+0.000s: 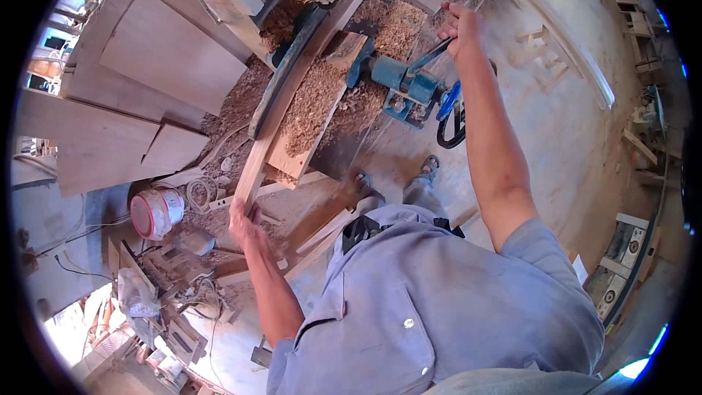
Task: The person operates a stationary wood planer in a workshop, feeding wooden planks through the machine to smooth their surfaces. They handle each plank individually, guide it through the cutter, and then move the finished piece aside before picking up the next one.
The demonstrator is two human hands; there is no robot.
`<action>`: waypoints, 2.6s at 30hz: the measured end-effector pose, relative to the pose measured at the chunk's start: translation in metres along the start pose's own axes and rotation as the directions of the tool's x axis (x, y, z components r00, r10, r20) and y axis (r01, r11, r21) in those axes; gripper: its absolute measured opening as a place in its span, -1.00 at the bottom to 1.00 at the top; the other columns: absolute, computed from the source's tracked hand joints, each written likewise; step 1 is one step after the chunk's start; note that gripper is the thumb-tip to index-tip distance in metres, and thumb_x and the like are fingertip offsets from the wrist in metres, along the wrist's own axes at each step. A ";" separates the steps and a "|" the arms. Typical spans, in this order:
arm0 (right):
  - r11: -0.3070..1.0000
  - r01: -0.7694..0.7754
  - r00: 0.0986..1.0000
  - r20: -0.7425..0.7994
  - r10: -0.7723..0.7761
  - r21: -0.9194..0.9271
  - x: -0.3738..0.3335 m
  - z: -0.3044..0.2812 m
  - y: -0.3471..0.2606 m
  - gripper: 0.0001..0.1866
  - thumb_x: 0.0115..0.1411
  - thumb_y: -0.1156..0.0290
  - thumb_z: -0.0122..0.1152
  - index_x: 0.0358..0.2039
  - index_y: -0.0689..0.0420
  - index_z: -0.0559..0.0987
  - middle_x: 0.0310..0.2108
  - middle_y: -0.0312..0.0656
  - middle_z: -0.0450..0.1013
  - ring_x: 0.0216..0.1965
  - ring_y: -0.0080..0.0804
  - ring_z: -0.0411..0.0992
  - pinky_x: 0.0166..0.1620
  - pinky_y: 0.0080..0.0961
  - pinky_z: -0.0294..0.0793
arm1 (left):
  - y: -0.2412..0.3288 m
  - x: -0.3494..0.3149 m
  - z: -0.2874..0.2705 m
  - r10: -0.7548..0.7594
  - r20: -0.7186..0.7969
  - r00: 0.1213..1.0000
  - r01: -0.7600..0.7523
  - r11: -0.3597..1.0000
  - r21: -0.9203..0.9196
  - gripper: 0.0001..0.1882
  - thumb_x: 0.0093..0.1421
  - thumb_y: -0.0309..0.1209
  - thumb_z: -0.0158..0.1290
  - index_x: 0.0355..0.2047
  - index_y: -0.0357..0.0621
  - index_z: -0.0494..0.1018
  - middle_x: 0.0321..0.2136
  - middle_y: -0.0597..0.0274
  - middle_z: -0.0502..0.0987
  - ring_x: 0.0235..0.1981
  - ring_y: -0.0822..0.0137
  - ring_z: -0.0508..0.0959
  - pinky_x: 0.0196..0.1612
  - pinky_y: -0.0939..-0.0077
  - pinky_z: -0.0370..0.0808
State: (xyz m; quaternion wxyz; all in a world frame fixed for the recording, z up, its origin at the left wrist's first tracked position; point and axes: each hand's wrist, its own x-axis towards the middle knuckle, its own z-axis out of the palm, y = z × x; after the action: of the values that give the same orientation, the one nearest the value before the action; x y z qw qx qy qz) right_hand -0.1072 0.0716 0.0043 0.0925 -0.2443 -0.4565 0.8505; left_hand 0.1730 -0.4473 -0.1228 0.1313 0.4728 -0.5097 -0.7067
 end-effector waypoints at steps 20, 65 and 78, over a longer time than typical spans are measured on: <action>0.998 -0.015 0.998 0.061 0.019 -0.063 -0.011 0.002 -0.004 -0.84 0.28 0.44 -0.02 -0.24 0.24 0.48 -0.76 -0.46 0.01 -0.75 -0.60 -0.02 -0.56 -0.47 0.10 | 0.001 -0.009 0.111 0.097 0.063 0.993 -0.110 0.963 0.246 -0.59 0.21 -0.37 0.18 0.00 -0.40 0.51 -0.24 0.19 0.59 -0.33 0.41 0.54 -0.25 0.57 0.47; 0.731 0.532 0.831 0.427 -0.355 -0.427 -0.111 0.020 0.024 -0.87 0.23 0.47 0.07 -0.28 0.21 0.56 -0.67 -0.30 0.33 -0.63 -0.52 0.30 -0.47 -0.45 0.33 | -0.001 -0.060 0.289 0.500 0.776 0.384 -0.838 -0.164 0.521 -0.37 -0.03 -0.20 0.26 0.01 -0.28 0.41 0.09 -0.43 0.32 0.18 -0.27 0.28 0.24 0.00 0.17; 0.394 0.744 0.659 0.693 -0.292 -0.540 -0.191 0.004 0.063 -0.91 0.11 0.55 0.25 -0.34 0.15 0.62 -0.53 -0.17 0.52 -0.53 -0.27 0.41 -0.42 -0.40 0.40 | 0.006 -0.081 0.227 0.472 0.752 0.460 -0.841 -0.037 0.539 -0.31 0.02 -0.30 0.27 0.17 -0.19 0.33 0.25 -0.20 0.23 0.31 -0.17 0.15 0.37 0.04 0.01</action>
State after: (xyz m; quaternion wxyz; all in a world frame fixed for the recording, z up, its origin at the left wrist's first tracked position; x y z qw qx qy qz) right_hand 0.0599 -0.0403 0.0178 0.1262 0.1295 -0.8435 0.5057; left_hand 0.0308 -0.2603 -0.0674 0.0950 0.0141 -0.9700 -0.2234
